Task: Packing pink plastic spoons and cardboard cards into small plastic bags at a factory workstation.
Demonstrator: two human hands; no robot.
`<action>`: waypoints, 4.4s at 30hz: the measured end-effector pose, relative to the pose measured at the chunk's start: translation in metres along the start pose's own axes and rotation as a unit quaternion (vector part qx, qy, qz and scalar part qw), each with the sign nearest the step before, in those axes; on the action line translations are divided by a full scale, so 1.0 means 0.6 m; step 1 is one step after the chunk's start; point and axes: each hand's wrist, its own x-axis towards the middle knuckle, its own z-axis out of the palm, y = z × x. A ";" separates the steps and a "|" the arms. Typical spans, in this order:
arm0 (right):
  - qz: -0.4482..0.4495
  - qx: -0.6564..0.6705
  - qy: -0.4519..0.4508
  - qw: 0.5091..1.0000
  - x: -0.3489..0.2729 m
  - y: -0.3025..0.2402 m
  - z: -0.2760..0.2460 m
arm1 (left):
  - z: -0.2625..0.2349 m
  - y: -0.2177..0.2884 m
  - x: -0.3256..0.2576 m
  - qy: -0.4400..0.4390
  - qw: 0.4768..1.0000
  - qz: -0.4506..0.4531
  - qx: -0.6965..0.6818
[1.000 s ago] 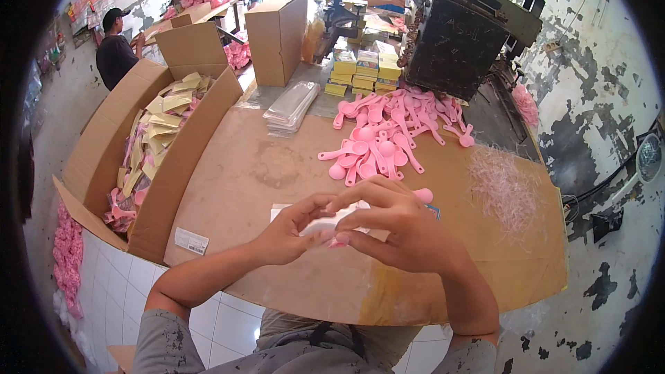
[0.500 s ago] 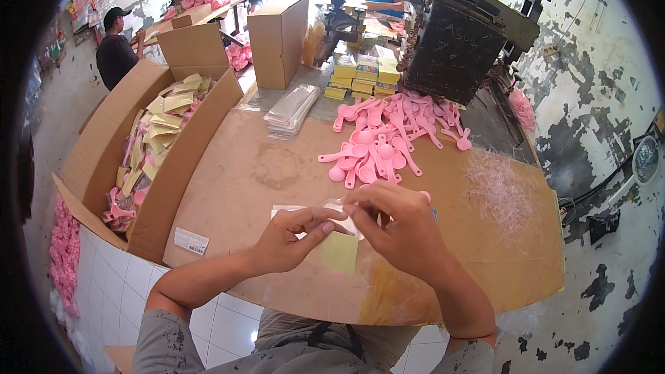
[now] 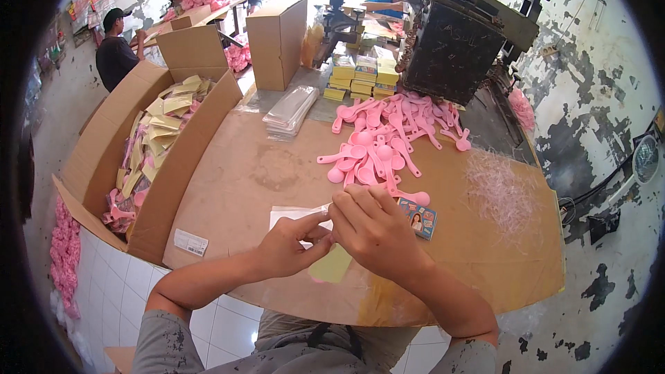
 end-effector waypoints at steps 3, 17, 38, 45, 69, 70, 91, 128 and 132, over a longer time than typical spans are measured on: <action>0.001 0.003 -0.060 0.998 0.001 0.008 0.005 | 0.003 0.002 0.000 -0.020 0.998 0.022 0.058; 0.238 0.838 0.125 0.475 -0.376 0.308 -0.123 | -0.014 0.003 0.016 -0.082 0.947 -0.154 -0.269; 0.322 0.450 -0.112 0.825 -0.125 0.076 -0.022 | -0.010 -0.023 0.022 -0.038 0.941 -0.185 -0.281; 0.363 0.632 -0.123 0.673 -0.110 0.031 0.066 | -0.005 -0.031 0.022 -0.033 0.939 -0.170 -0.297; 0.449 0.681 -0.065 0.575 -0.134 0.035 0.081 | -0.004 -0.029 0.022 -0.018 0.936 -0.212 -0.280; 0.449 0.680 -0.068 0.576 -0.136 0.036 0.081 | -0.005 -0.028 0.021 -0.021 0.936 -0.215 -0.279; 0.386 0.682 -0.045 0.620 -0.155 0.047 0.099 | -0.017 -0.035 0.026 -0.065 0.948 -0.206 -0.234; 0.396 0.689 -0.104 0.598 -0.140 0.014 0.081 | -0.018 -0.046 0.021 -0.062 0.965 -0.207 -0.148; 0.427 0.687 -0.125 0.574 -0.135 0.023 0.078 | -0.003 -0.032 0.027 0.007 0.955 -0.164 -0.248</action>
